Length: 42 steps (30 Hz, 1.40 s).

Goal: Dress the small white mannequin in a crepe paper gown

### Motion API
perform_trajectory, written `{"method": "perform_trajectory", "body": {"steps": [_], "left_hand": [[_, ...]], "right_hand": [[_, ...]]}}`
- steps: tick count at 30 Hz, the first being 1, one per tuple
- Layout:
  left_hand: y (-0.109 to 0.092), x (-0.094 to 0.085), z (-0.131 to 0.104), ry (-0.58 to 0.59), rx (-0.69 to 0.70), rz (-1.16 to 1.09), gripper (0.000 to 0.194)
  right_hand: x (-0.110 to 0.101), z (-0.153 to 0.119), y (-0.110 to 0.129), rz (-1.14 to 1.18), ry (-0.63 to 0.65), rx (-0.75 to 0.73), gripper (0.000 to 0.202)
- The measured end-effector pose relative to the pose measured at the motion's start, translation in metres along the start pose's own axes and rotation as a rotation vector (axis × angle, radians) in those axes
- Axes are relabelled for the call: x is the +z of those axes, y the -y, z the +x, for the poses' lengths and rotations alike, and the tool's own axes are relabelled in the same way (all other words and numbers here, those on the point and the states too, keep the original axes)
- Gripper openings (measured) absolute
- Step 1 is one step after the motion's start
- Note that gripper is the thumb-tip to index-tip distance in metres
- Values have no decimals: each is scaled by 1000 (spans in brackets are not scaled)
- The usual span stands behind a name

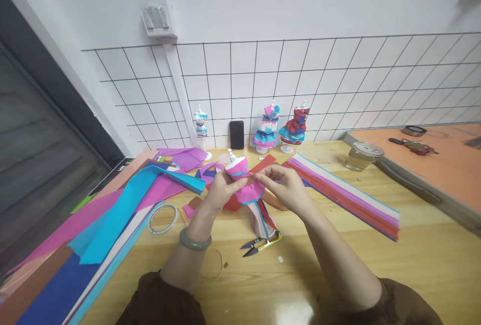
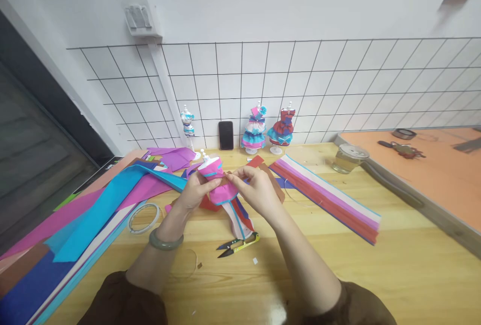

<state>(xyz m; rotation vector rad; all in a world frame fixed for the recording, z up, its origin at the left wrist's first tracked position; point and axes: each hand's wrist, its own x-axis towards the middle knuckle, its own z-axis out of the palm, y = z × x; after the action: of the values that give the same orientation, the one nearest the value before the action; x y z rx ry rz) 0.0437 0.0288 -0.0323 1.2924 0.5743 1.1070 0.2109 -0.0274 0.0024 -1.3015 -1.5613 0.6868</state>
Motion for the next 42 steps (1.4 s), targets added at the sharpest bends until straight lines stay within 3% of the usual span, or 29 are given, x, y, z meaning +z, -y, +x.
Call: {"method": "perform_trajectory", "body": {"steps": [6, 13, 15, 18, 26, 31, 38, 42], "left_hand": [[-1, -3, 3, -15, 3, -13, 32], [7, -8, 6, -44, 34, -25, 27], [8, -8, 7, -57, 29, -69, 25], [7, -8, 8, -79, 15, -146, 20], [-6, -15, 8, -194, -29, -228, 29], [-3, -21, 10, -193, -53, -197, 28], [1, -24, 11, -190, -67, -199, 33], [0, -24, 10, -204, -71, -199, 30]], "right_hand": [[-15, -4, -35, 91, -79, 53, 28], [-11, -60, -93, -380, 170, 197, 32], [-8, -77, -99, -413, 279, 101, 29], [-5, -93, -103, -480, 359, -132, 30], [18, -104, -99, -656, 358, -460, 26], [26, -113, -95, -732, 357, -642, 30], [26, -121, -91, -759, 325, -662, 35], [29, -123, -81, -493, 350, -434, 35]]}}
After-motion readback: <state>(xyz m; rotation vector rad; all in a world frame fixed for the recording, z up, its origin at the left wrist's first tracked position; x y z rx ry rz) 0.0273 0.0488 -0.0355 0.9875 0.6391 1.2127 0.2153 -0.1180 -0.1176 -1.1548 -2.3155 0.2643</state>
